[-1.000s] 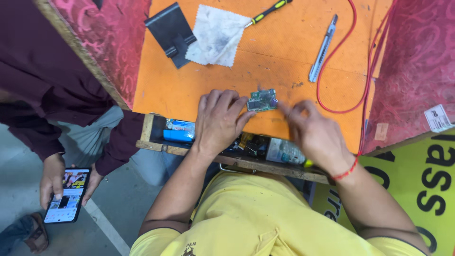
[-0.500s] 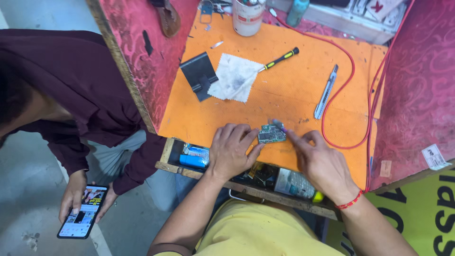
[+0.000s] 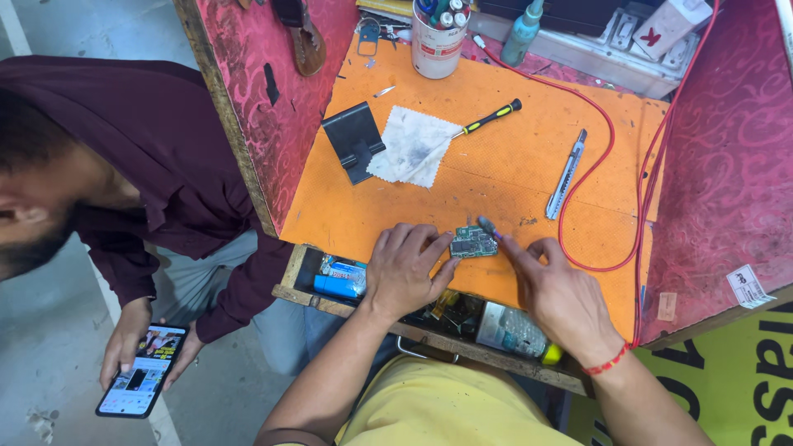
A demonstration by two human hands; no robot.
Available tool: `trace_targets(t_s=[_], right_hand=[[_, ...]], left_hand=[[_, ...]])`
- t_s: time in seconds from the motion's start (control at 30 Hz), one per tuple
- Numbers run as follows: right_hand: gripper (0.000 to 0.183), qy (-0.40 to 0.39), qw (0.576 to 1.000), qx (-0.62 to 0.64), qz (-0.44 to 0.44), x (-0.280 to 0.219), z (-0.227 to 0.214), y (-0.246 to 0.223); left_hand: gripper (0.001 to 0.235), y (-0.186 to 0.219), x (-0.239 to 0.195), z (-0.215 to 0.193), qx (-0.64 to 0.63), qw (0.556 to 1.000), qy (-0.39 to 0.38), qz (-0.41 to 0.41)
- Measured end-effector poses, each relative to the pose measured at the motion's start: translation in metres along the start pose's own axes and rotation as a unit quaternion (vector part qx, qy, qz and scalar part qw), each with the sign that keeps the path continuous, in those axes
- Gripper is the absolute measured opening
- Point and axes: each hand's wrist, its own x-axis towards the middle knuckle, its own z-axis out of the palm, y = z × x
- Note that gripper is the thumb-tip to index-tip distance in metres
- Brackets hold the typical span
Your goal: The person repeatedly rubs a small green circuit board with a purple tool on an orange workbench. The person holds the board with the left hand and scrubs its surface with the right hand. The board is flipped and rotated during the process.
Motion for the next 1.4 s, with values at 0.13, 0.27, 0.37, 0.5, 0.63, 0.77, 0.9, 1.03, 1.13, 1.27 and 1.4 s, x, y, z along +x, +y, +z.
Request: trace_targets(t_s=[0.13, 0.27, 0.37, 0.5, 0.63, 0.77, 0.9, 1.03, 1.13, 1.27, 1.4], right_hand=[[0.058, -0.01, 0.999, 0.014, -0.027, 0.002, -0.001, -0.004], [0.052, -0.005, 1.0, -0.003, 0.003, 0.003, -0.001, -0.005], [0.05, -0.037, 0.998, 0.03, -0.033, 0.001, 0.003, -0.009], [0.047, -0.006, 1.0, 0.009, 0.008, 0.004, -0.001, -0.009], [0.053, -0.004, 1.0, 0.01, -0.006, 0.003, 0.0, -0.008], [0.055, -0.051, 0.998, -0.009, -0.022, 0.002, 0.002, -0.005], [0.056, -0.021, 1.0, -0.008, 0.003, 0.003, 0.004, -0.004], [0.053, -0.033, 0.999, 0.003, -0.024, 0.011, 0.004, -0.006], [0.051, -0.01, 1.0, -0.009, 0.002, 0.011, 0.005, -0.007], [0.054, -0.034, 0.997, 0.028, -0.069, 0.015, 0.004, -0.008], [0.052, 0.001, 1.0, -0.006, -0.019, 0.011, 0.002, -0.005]], left_hand=[[0.032, 0.001, 0.001, -0.002, 0.001, 1.0, 0.004, 0.007], [0.031, -0.003, -0.002, 0.002, -0.007, 1.0, 0.01, 0.001], [0.031, -0.003, -0.004, 0.003, 0.0, 1.0, 0.015, 0.003], [0.031, -0.001, 0.0, 0.001, 0.0, 1.0, 0.018, 0.008], [0.03, -0.001, 0.002, -0.001, -0.004, 1.0, 0.025, 0.005], [0.031, -0.002, 0.002, 0.002, -0.005, 1.0, 0.026, 0.004], [0.032, -0.002, -0.001, 0.004, -0.006, 1.0, 0.024, -0.002], [0.037, -0.003, -0.001, 0.005, 0.011, 0.999, 0.031, -0.013], [0.04, -0.002, -0.003, 0.007, 0.009, 1.0, 0.025, -0.017], [0.04, -0.002, 0.0, 0.004, 0.012, 0.999, 0.028, -0.015], [0.041, 0.0, 0.004, 0.0, 0.013, 0.999, 0.027, -0.014]])
